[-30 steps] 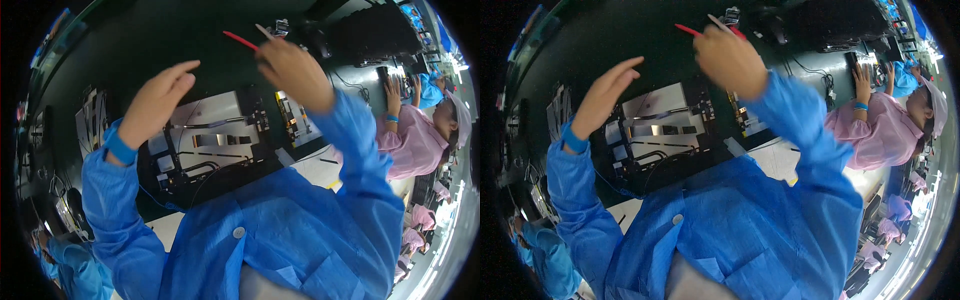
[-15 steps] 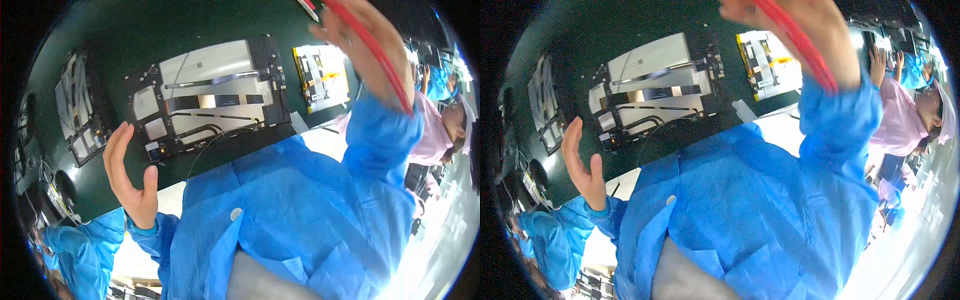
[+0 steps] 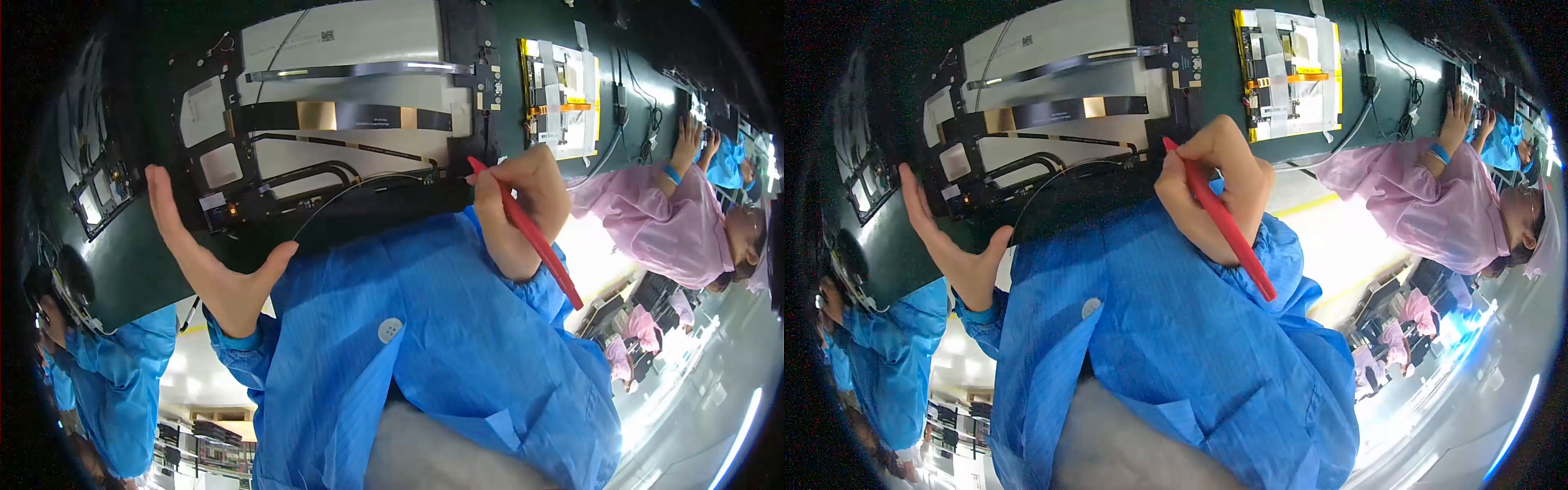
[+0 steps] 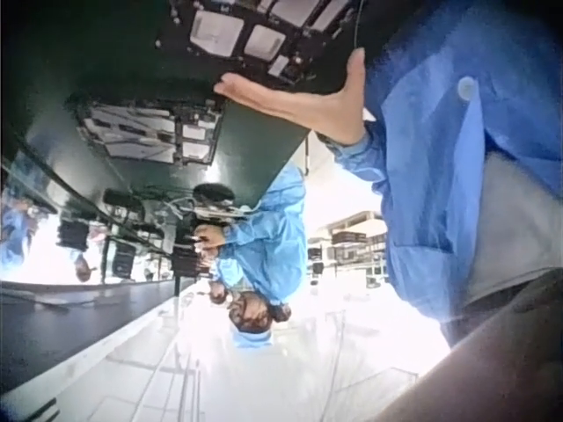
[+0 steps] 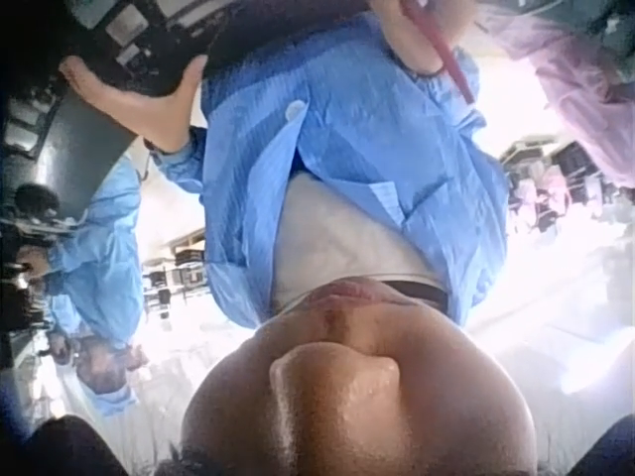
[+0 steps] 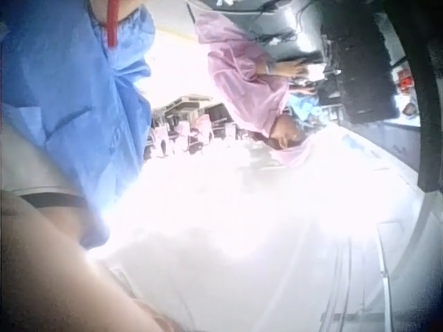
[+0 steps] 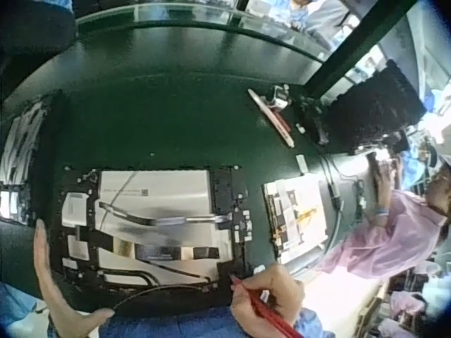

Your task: The person assembles a tablet by connecting internal ribbon cables to the tablet housing and then performs a screen display test on the tablet screen.

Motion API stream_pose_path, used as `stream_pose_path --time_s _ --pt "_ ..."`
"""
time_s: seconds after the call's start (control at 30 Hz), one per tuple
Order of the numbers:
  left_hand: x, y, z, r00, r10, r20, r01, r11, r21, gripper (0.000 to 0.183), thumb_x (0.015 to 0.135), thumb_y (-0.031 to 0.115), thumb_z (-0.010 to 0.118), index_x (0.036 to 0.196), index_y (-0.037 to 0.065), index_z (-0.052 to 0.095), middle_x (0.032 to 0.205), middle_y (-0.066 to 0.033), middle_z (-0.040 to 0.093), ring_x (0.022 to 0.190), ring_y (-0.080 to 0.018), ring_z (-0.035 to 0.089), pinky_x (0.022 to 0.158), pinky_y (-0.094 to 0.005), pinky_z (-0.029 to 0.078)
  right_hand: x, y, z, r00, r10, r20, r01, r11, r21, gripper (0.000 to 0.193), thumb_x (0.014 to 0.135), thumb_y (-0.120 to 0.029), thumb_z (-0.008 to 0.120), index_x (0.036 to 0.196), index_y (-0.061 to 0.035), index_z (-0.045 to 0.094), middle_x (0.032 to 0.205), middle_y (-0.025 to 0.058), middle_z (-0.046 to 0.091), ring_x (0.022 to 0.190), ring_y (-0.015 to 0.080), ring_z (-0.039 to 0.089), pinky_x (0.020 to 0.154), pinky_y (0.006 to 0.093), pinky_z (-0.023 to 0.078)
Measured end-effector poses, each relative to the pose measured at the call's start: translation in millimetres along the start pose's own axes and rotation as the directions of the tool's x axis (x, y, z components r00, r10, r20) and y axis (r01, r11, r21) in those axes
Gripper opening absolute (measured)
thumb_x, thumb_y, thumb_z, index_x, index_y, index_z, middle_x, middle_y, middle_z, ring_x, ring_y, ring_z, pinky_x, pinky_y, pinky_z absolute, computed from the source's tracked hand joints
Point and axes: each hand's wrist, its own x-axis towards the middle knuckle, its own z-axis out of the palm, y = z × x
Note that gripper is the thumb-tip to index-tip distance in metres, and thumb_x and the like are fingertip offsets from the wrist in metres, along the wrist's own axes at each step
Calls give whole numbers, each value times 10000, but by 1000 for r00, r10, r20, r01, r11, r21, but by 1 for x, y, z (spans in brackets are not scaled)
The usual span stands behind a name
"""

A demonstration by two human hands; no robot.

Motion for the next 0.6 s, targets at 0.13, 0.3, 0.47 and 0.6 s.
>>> stream_pose_path --time_s 0.13,0.3,0.47,0.6 --pt "-3 -6 -1 1000 -7 14 6 997 79 1150 605 563 766 1445 39 181 1484 -173 224 1354 -359 245 1112 -454 208 3 -1 4 1000 -18 -16 18 999 -45 138 694 58 619 703 -11 500 591 75 542 518 125 582 505 224 443" --pt "-1 0 4 998 -22 54 17 996 90 1171 577 555 786 1452 69 179 1488 -167 216 1354 -376 239 1111 -468 211 3 -3 0 999 35 33 -34 999 -43 132 695 50 614 701 -7 495 601 82 547 544 127 596 526 228 452" --pt "2 6 4 998 -11 54 4 991 136 1199 539 507 823 1452 73 179 1491 -167 210 1356 -379 236 1110 -476 211 0 -1 -4 996 35 77 -30 998 -63 118 710 33 620 711 2 506 602 80 562 547 124 596 531 228 455" --pt "4 11 5 998 -2 57 -8 984 179 1199 517 402 855 1451 67 181 1482 -172 229 1354 -375 243 1102 -474 227 0 7 -3 946 97 -310 -10 962 273 41 817 -7 604 858 -2 599 847 104 675 627 135 631 575 233 477"
